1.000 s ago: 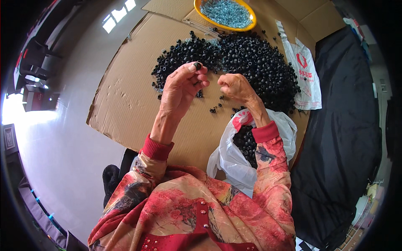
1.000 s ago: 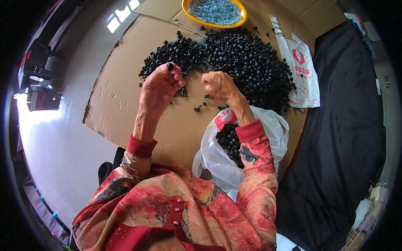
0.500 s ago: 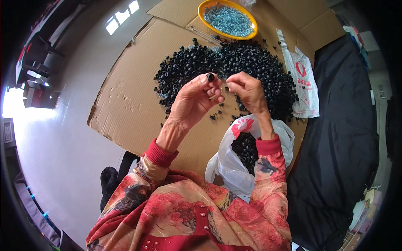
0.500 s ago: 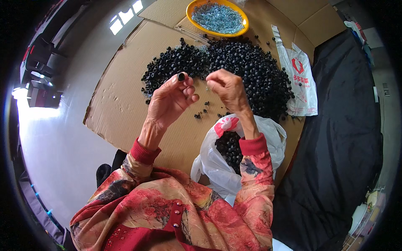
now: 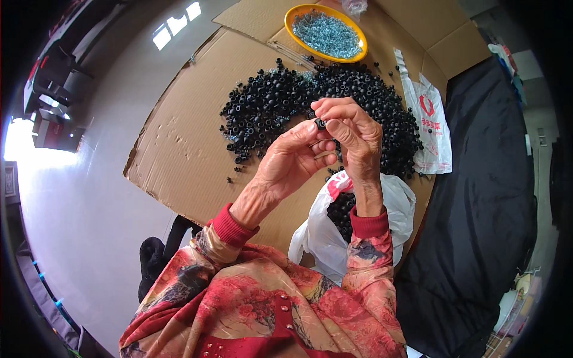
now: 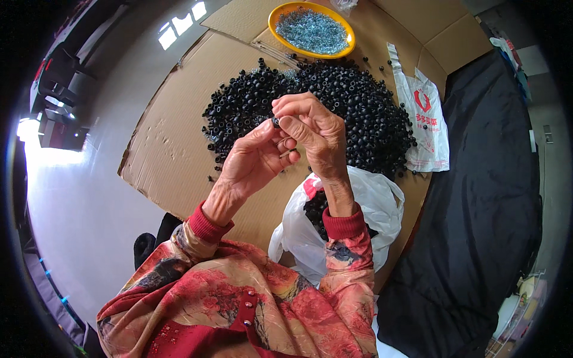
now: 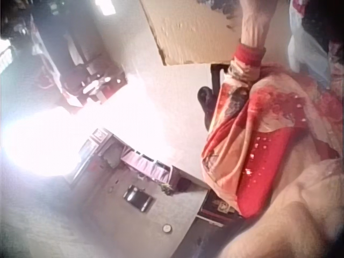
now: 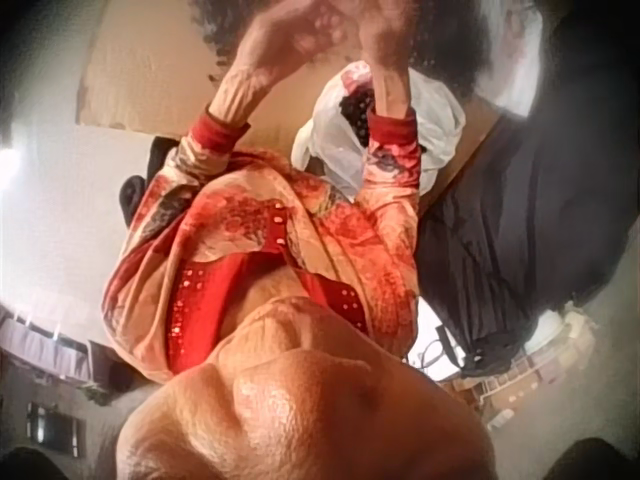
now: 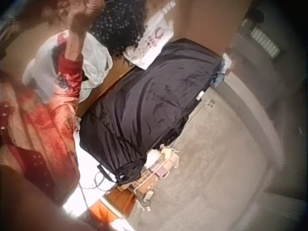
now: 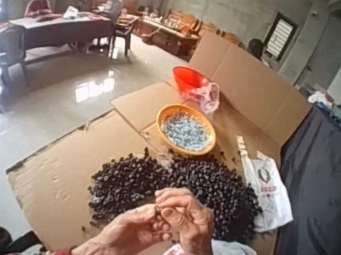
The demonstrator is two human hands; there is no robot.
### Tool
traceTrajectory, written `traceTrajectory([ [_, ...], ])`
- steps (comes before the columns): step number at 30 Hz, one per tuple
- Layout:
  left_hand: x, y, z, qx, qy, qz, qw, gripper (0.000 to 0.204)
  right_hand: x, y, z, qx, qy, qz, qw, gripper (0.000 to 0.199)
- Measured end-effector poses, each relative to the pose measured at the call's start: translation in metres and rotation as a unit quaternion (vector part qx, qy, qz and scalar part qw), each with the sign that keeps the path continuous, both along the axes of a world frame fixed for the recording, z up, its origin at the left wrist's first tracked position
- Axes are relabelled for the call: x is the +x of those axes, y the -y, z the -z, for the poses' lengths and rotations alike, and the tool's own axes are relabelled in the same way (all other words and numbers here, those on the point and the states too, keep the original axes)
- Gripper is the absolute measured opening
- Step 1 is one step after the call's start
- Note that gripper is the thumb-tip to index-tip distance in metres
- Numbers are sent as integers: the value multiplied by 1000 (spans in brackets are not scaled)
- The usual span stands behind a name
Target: The user is manually assembling small black plastic components by hand.
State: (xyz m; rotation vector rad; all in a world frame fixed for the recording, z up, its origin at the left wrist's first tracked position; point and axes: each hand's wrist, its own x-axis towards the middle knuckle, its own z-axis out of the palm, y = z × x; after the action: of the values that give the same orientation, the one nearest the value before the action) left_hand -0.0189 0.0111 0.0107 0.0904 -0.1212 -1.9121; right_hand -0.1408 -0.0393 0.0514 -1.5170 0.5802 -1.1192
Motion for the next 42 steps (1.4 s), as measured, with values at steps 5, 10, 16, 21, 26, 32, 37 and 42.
traceTrajectory([
  [5, 0, -1, 0, 9, 23, -9, 1000, 16, -1, 0, 5, 19, 13, 0, 1000, 7],
  [10, 6, 2, 4, 10, 72, -28, 997, 15, 2, 0, -3, 113, -51, 11, 992, 10],
  [16, 11, 9, 7, -4, 62, -45, 997, 17, 0, 16, -11, -215, -217, 38, 951, 18],
  [21, 31, 15, 17, -45, 134, -67, 988, 16, 0, 23, -5, -92, -194, -19, 976, 16],
  [26, 34, 21, 22, -14, 138, -100, 985, 15, -35, 36, 53, -163, -406, -45, 898, 6],
  [32, 31, 21, 21, -5, 115, -86, 990, 16, -41, 23, 99, -249, -494, -45, 832, 3],
  [37, 26, 16, 21, -17, 96, -72, 993, 16, -39, 24, 91, -226, -455, -41, 860, 6],
  [42, 15, 12, 14, -38, 71, -55, 995, 18, -45, 16, 41, 82, -236, 26, 968, 9],
])
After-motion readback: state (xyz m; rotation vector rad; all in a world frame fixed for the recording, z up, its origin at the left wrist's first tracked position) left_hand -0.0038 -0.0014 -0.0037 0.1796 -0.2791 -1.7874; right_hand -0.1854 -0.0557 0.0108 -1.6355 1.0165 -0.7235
